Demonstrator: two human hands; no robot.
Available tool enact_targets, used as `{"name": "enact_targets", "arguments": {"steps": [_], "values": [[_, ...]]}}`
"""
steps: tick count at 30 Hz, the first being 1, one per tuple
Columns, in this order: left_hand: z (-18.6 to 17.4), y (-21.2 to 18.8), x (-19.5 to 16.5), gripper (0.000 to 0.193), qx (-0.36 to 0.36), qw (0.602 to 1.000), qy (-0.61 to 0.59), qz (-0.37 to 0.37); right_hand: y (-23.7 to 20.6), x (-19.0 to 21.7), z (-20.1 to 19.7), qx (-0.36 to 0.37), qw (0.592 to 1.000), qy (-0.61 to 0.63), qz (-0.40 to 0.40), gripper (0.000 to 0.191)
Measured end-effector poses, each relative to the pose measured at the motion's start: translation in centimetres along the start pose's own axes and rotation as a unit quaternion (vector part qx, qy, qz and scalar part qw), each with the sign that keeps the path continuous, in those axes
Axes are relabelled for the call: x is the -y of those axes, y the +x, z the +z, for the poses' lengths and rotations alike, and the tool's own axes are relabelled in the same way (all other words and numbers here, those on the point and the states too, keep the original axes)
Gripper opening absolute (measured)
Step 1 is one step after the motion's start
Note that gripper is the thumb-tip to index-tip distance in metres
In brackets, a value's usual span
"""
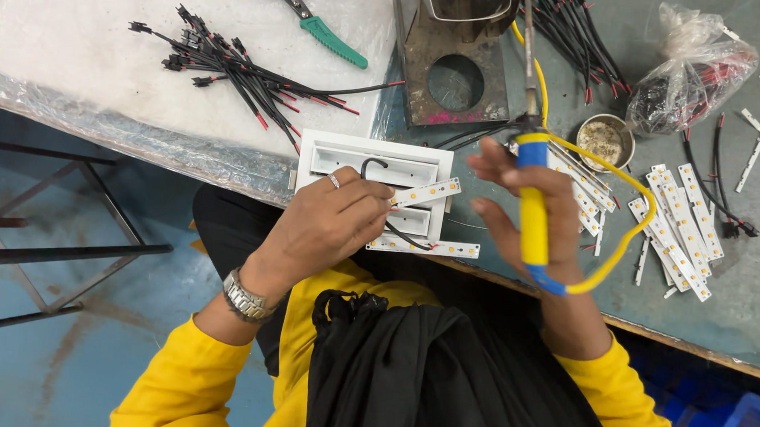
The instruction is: The person cuts LED strips from a larger panel using shears, then solders wires to the LED strips and places them into white light fixture housings. The person handles multiple LED strips and wires, using a soldering iron and shears throughout.
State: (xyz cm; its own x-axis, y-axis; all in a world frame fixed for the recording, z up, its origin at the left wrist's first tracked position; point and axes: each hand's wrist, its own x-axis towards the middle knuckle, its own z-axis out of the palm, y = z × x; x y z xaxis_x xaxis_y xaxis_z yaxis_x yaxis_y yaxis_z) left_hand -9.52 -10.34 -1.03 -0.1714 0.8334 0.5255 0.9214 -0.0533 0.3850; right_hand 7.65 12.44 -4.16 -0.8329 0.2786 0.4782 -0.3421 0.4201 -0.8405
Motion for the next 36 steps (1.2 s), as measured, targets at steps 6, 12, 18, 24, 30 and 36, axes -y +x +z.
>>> {"name": "enact_targets", "arguments": {"steps": [6,12,18,24,30,36], "values": [[-0.1,0.1,0.1,0.015,0.005,1.000,0.009,0.019,-3.2,2.9,-4.6,-0.140,0.977,0.162,0.014,0.034],[-0.4,0.6,-0.4,0.017,0.016,1.000,0.020,0.017,-5.0,5.1,-9.3,-0.258,0.945,0.201,-0.008,0.046],[-0.5,0.9,-0.9,0.014,0.004,1.000,-0.009,-0.003,-6.0,6.3,-11.7,-0.397,0.916,0.032,0.038,0.021],[-0.4,0.3,-0.9,0.014,0.021,1.000,-0.012,-0.020,-9.8,7.2,-12.8,-0.381,0.917,-0.055,0.105,0.020],[-0.3,0.1,-1.1,0.013,0.023,0.999,-0.003,-0.027,-12.5,6.9,-13.6,-0.299,0.949,-0.053,0.084,0.023],[-0.1,-0.1,-1.0,0.012,0.019,0.999,0.013,-0.027,-12.7,6.8,-13.4,-0.264,0.955,-0.083,0.107,0.024]]}}
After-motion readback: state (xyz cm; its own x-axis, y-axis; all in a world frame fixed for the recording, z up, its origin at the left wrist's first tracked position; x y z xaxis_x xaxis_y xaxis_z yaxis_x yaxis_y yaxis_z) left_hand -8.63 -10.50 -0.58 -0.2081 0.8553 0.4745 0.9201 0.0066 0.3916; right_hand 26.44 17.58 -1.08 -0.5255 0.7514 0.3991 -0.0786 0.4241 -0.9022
